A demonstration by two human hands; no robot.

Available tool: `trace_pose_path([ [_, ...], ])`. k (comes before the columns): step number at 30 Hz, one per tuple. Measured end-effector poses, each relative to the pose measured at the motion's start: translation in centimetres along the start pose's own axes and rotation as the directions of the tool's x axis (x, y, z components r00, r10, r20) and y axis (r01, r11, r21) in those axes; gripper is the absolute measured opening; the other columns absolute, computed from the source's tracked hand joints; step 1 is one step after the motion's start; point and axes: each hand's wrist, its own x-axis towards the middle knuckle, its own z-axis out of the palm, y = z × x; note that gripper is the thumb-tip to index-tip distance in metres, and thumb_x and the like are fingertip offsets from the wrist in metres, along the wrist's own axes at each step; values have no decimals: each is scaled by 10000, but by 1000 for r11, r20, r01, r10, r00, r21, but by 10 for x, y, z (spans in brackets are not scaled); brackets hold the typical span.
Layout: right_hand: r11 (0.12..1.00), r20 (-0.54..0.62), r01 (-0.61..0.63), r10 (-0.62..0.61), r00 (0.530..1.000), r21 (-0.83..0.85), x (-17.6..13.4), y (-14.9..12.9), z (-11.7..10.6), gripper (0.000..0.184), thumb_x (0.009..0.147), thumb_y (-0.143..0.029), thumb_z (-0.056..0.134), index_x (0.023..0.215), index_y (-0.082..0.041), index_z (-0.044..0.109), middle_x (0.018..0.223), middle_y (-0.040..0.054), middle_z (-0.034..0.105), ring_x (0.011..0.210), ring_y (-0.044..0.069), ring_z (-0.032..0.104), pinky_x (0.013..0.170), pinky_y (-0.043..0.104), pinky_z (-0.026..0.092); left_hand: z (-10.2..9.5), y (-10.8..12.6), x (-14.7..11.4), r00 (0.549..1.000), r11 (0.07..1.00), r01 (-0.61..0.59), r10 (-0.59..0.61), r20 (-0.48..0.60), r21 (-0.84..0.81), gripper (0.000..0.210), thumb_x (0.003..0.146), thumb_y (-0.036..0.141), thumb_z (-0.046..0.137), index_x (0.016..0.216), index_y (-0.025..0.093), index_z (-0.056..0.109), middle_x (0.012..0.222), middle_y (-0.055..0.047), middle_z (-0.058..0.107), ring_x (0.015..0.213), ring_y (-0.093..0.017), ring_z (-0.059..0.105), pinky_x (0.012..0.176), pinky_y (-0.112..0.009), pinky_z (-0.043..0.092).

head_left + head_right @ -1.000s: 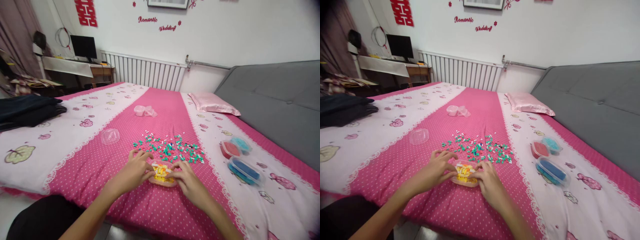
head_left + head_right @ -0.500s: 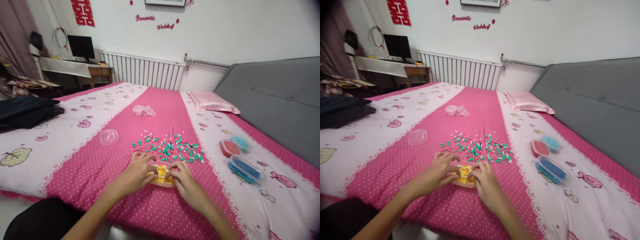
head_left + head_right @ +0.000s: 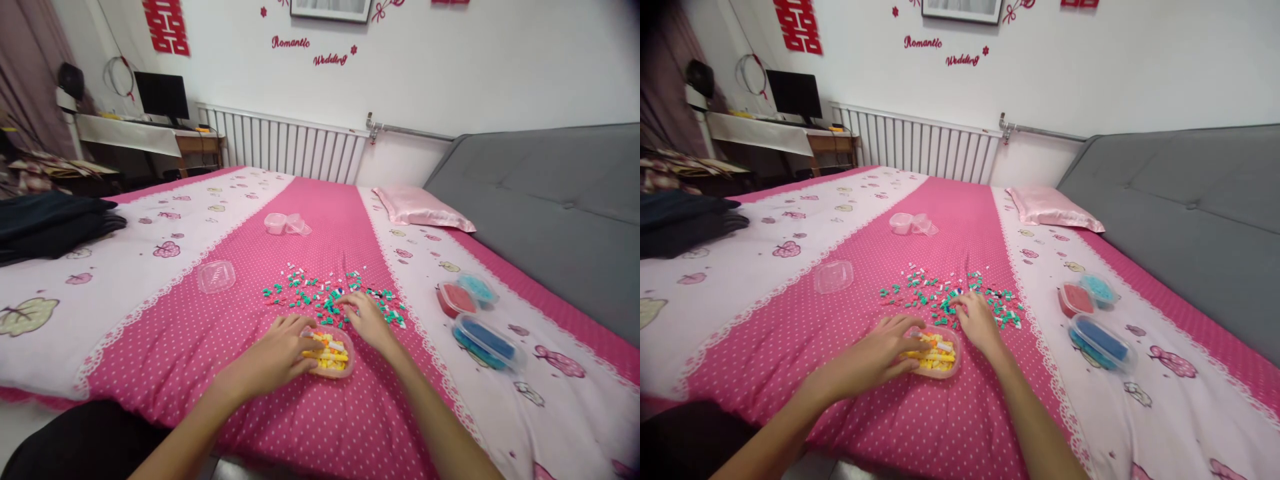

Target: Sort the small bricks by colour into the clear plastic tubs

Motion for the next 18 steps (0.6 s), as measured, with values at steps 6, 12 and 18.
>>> trace_pose_path([
  [6, 985, 23, -18, 23, 999, -171, 63, -13, 24, 176, 914, -216, 633, 999, -247, 783, 1084, 98, 680, 1119, 265, 546, 974, 377, 384, 2, 0, -4, 1000, 996, -16, 15, 14, 82, 293, 971, 302, 576, 1248, 326, 666, 1364, -78, 550, 1265, -297, 509, 1045, -495, 428],
  [12, 958, 76, 59, -39, 996, -281, 69, -21, 37, 108, 841, -215, 730, 926, -245, 788, 1100, 109, 655, 1144, 288, 503, 981, 407, 353, 9, 1, -4, 997, 967, -28, 46, -65, 252, 304, 954, 351, 602, 1253, 324, 653, 1373, -85, 550, 1254, -314, 511, 1019, -521, 437],
  [18, 960, 103, 117, -94, 990, -254, 70, -24, 34, 47, 823, -238, 760, 866, -229, 775, 1096, 101, 657, 1145, 277, 495, 989, 405, 349, 11, 1, -4, 995, 953, -6, 35, -91, 302, 274, 941, 375, 620, 1194, 292, 683, 1401, -93, 541, 1273, -326, 499, 1032, -526, 424],
])
